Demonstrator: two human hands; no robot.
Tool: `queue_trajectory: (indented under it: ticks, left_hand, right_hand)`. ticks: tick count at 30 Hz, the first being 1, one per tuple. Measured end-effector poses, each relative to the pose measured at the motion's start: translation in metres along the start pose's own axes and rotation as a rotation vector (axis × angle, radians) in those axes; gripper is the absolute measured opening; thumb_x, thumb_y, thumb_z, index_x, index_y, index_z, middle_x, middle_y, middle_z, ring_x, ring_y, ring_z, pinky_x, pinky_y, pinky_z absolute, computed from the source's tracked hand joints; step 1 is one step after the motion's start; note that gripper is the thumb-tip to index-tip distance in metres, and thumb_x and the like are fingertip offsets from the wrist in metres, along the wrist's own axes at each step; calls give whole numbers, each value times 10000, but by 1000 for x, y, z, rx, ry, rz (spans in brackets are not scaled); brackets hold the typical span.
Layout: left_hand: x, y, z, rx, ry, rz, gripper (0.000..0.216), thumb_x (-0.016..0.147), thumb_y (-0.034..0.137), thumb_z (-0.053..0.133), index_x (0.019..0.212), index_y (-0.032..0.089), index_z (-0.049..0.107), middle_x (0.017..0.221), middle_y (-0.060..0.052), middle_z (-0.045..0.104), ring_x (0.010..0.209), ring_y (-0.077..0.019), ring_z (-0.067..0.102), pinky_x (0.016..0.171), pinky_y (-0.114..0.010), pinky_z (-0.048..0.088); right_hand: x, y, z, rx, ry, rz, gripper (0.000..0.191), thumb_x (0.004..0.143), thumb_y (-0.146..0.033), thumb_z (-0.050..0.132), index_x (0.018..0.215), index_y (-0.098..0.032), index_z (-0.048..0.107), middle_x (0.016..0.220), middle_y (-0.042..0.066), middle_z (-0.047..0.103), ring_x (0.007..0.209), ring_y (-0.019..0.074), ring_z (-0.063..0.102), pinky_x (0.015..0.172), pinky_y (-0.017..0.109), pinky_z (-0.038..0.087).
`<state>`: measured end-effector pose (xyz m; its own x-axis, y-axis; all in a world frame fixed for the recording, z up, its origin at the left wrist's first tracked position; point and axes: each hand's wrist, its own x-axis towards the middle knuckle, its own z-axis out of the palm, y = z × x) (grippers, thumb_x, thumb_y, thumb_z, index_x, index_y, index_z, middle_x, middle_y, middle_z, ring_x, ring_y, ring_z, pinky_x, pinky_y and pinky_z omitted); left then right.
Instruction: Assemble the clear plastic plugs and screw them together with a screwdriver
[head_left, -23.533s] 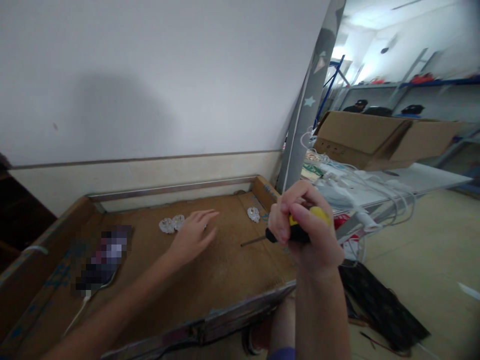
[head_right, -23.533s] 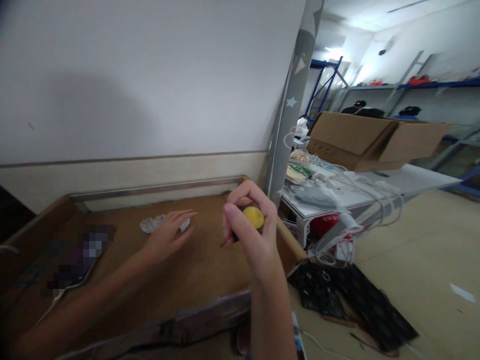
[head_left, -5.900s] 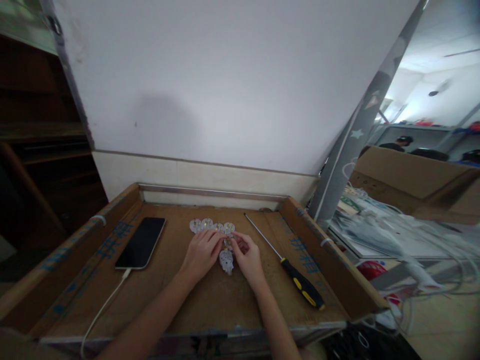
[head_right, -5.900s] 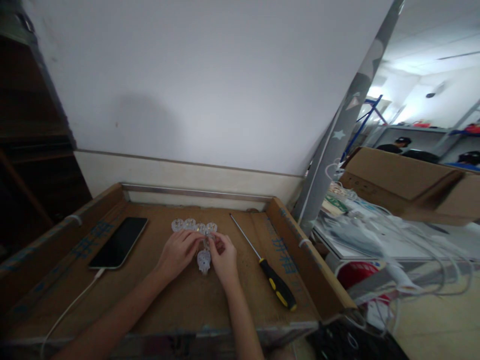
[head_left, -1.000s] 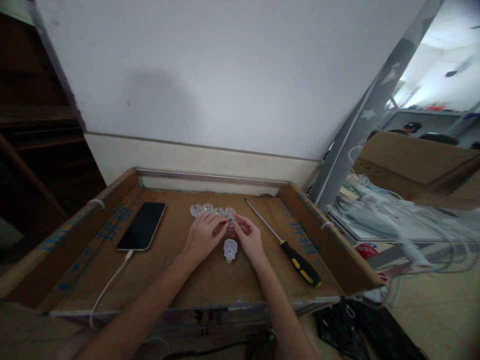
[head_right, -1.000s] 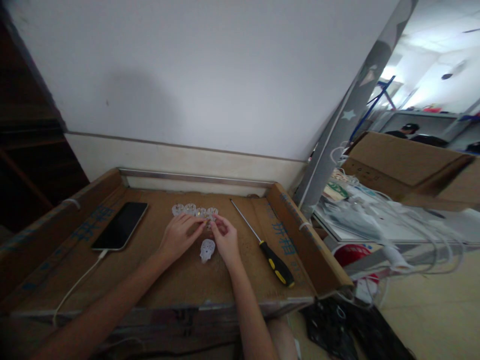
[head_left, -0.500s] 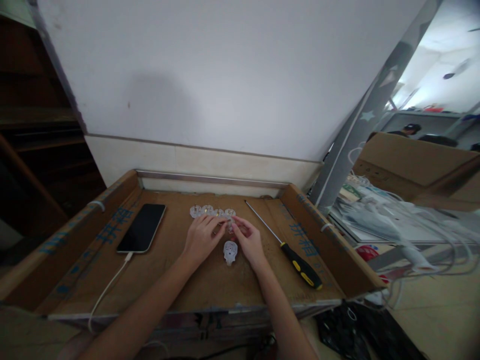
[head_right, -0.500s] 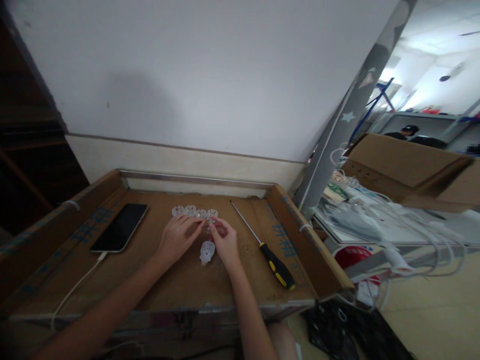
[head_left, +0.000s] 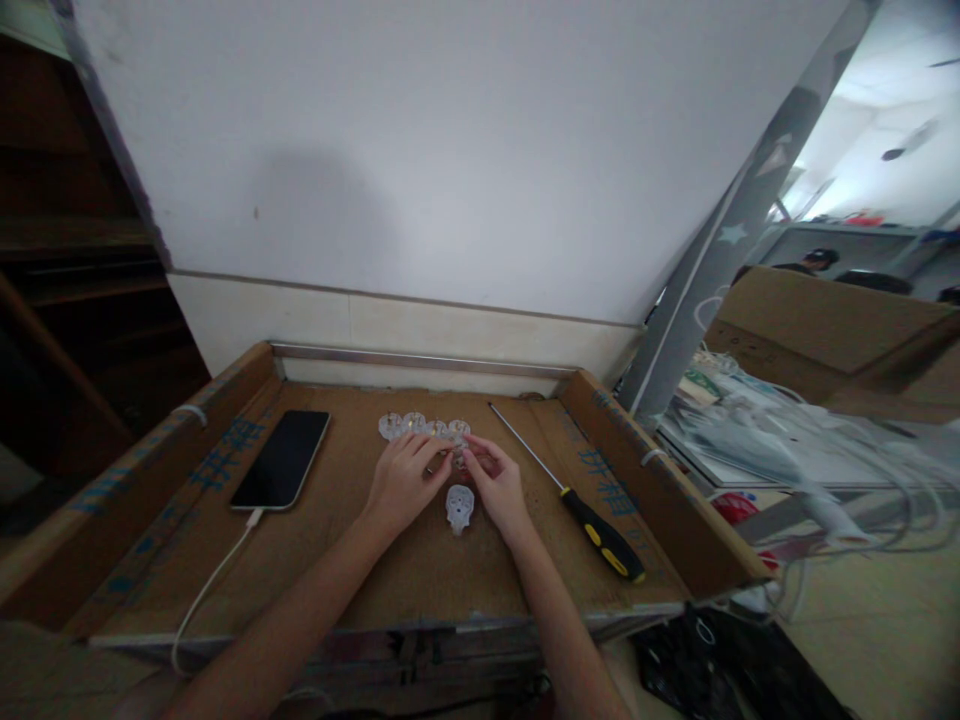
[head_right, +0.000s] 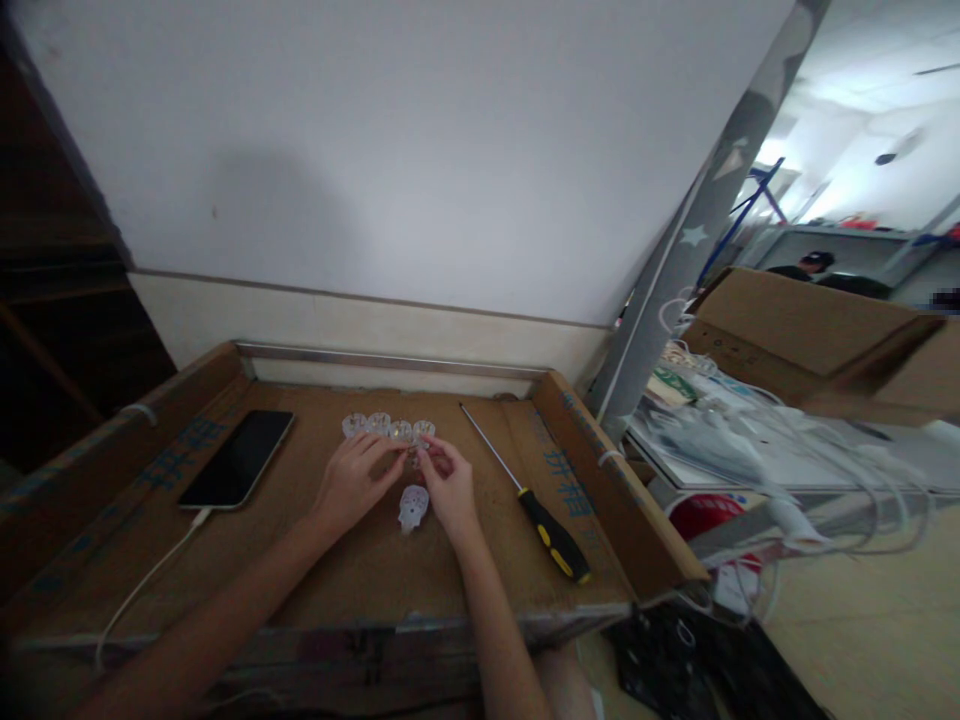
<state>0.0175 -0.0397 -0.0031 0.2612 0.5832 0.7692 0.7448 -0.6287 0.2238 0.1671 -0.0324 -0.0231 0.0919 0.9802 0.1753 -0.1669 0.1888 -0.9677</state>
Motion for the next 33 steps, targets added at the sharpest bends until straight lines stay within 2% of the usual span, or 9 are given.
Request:
queue_trajectory:
  ticks: [11,24,30,33]
  left_hand:
    - [2,1,2,55,55,7,113,869,263,556,846,202,647,780,-13,697,747,-188,605,734,-320,439]
    - [4,3,3,128,22,14,118,852,271,565,826,209,662,757,-19,692,746,-203,602,718,-338,448]
    - [5,5,3,40,-46,21,182,898,287,504,969,211,654,879,-36,698,827,-203,607,780,-344,464]
    - [6,-2,-11,43,-45,-20,262,913,314,464,1115,222,602,1027,-55,680,933,-213,600,853,-356,452]
  right_hand:
    - [0,0,1,-3,-15,11,444,603,-467,740,945,-190,678,719,17,634,612,141,595,558,283,550]
    - [-1,-2,2,-7,5,6,365,613,-398,742,914,-198,685,721,14,631,624,137,589,574,268,531]
    - [0,-6,3,65,4,55,430,556,-430,770,908,-199,680,684,-2,618,584,134,586,552,278,535]
    - [2,-8,-2,109,28,84,507,543,-472,772,951,-191,663,702,2,622,580,138,599,552,287,539]
